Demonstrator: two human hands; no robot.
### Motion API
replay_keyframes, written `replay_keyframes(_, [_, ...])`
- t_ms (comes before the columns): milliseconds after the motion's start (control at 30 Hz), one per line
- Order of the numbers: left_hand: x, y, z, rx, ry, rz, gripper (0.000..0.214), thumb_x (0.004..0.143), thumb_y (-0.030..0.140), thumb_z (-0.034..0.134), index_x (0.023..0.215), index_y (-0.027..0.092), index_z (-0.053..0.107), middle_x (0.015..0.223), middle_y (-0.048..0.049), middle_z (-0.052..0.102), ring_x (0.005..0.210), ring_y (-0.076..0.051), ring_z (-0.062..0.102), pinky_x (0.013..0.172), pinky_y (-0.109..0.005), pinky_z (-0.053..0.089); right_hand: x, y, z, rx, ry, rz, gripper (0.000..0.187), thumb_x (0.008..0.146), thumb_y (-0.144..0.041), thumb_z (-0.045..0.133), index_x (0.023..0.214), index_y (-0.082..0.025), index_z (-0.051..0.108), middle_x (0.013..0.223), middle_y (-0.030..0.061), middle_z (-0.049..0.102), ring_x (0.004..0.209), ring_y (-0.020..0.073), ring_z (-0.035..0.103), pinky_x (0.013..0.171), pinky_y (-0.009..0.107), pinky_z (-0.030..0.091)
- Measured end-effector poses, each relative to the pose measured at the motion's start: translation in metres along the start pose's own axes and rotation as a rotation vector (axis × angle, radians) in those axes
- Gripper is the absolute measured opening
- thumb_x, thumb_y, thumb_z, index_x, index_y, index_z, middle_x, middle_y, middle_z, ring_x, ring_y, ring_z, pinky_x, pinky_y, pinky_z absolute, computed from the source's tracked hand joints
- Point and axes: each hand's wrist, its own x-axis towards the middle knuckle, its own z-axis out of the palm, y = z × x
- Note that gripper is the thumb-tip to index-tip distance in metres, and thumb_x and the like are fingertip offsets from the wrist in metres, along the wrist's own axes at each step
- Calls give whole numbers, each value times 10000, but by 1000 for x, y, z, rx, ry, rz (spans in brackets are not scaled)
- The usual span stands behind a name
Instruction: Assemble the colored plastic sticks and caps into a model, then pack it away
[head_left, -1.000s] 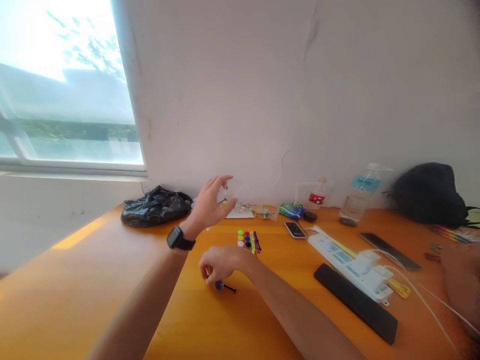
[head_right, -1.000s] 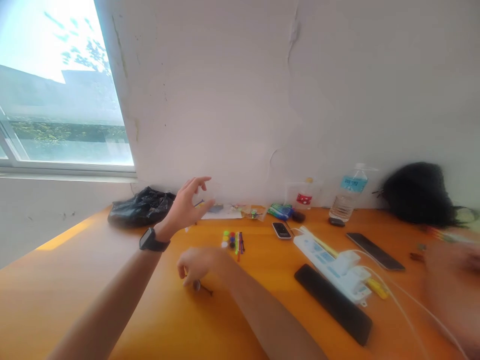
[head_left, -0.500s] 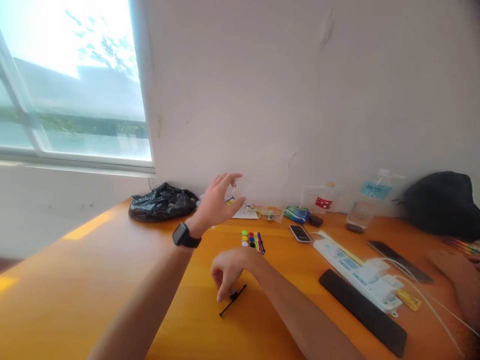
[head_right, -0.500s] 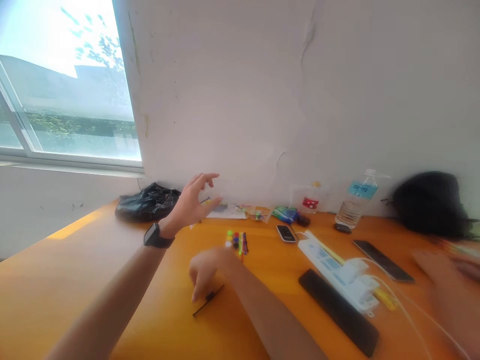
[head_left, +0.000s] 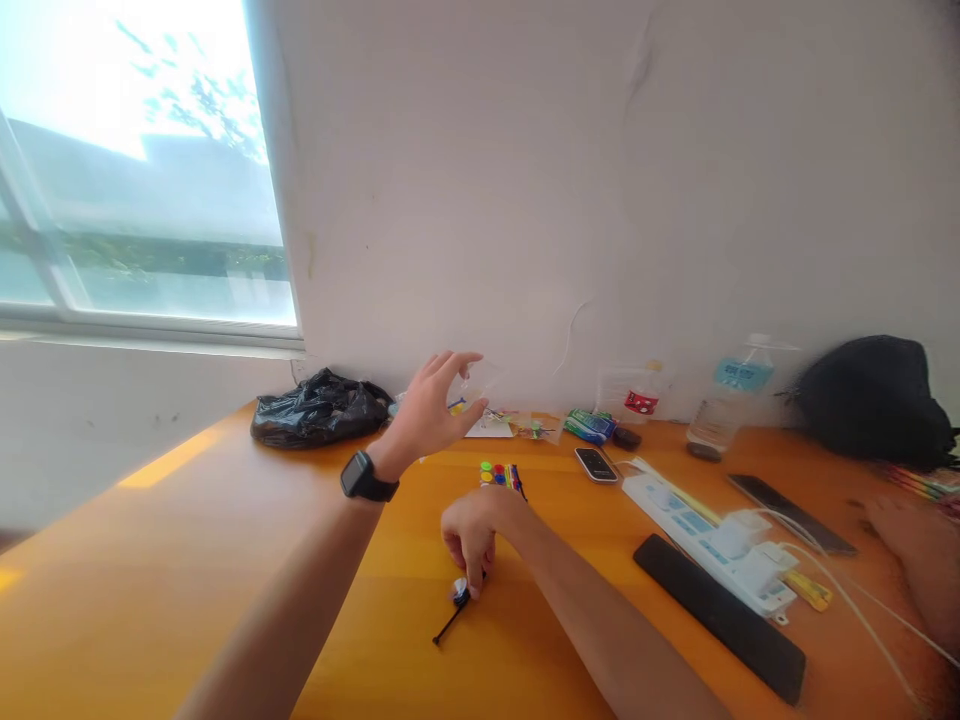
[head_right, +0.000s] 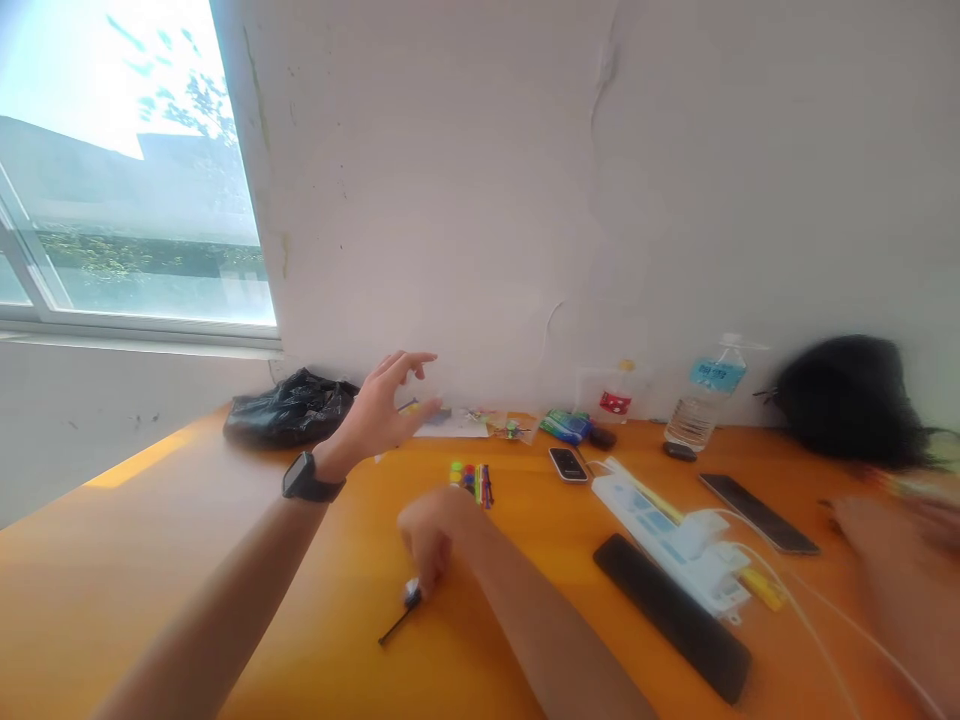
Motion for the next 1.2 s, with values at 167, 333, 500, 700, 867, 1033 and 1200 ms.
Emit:
replay_keyframes(167, [0, 0, 0, 2, -3, -1, 479, 876, 257, 676, 1336, 251, 542, 1087, -44, 603, 1036, -231, 566, 937, -367, 476, -4, -8, -1, -66, 61, -157, 405, 474, -403, 949, 743, -205, 719, 784, -26, 732, 802, 210, 706, 634, 253, 500])
replay_keyframes(333, [0, 1, 1, -2, 4, -5, 489, 877, 256, 677, 1345, 248, 534, 1083, -42, 601, 1039, -229, 567, 940, -365, 473, -15, -21, 0, -61, 73, -312, 478, 447, -306, 973, 843, -248, 711, 877, -70, 743, 905, 196, 695, 710, 235, 468])
replay_keyframes(500, [-1, 2, 2, -8, -3, 1, 482, 887, 256, 664, 1350, 254, 530, 1069, -43, 602, 1033, -236, 565, 933, -376, 472, 1, -21, 2, -29, 18, -345, 366, 537, -327, 941, 802, -230, 709, 741, -78, 699, 811, 177, 679, 688, 236, 456])
replay_keyframes(700, [0, 4, 0, -9, -7, 3, 479, 890, 256, 660, 1351, 250, 528, 1071, -45, 598, 1035, -235, 563, 929, -374, 473, 2, -23, 2, -53, 70, -340, 417, 549, -404, 931, 854, -232, 704, 820, -70, 716, 819, 167, 672, 665, 227, 452])
replay_keyframes(867, [0, 3, 0, -8, -12, 5, 480, 893, 272, 664, 1352, 253, 524, 1080, -45, 601, 1038, -234, 564, 931, -371, 471, 4, -34, 9, -107, 289, -256, 458, 533, -527, 906, 818, -219, 723, 870, -27, 732, 808, 176, 646, 567, 227, 398])
replay_keyframes(1033, [-1, 3, 1, -2, -4, 7, 484, 888, 271, 666, 1350, 250, 522, 1087, -51, 594, 1055, -237, 566, 919, -364, 474, 18, -45, 15, -163, 303, -336, 332, 637, -481, 838, 796, -212, 726, 838, -20, 720, 778, 159, 628, 532, 222, 380])
replay_keyframes(1200, [-1, 2, -2, 5, 3, 7, 483, 888, 279, 662, 1351, 257, 524, 1086, -50, 596, 1041, -238, 562, 906, -364, 472, -18, -38, 6, -79, 507, -259, 178, 700, -326, 790, 802, -197, 719, 817, -15, 711, 753, 151, 649, 584, 216, 425])
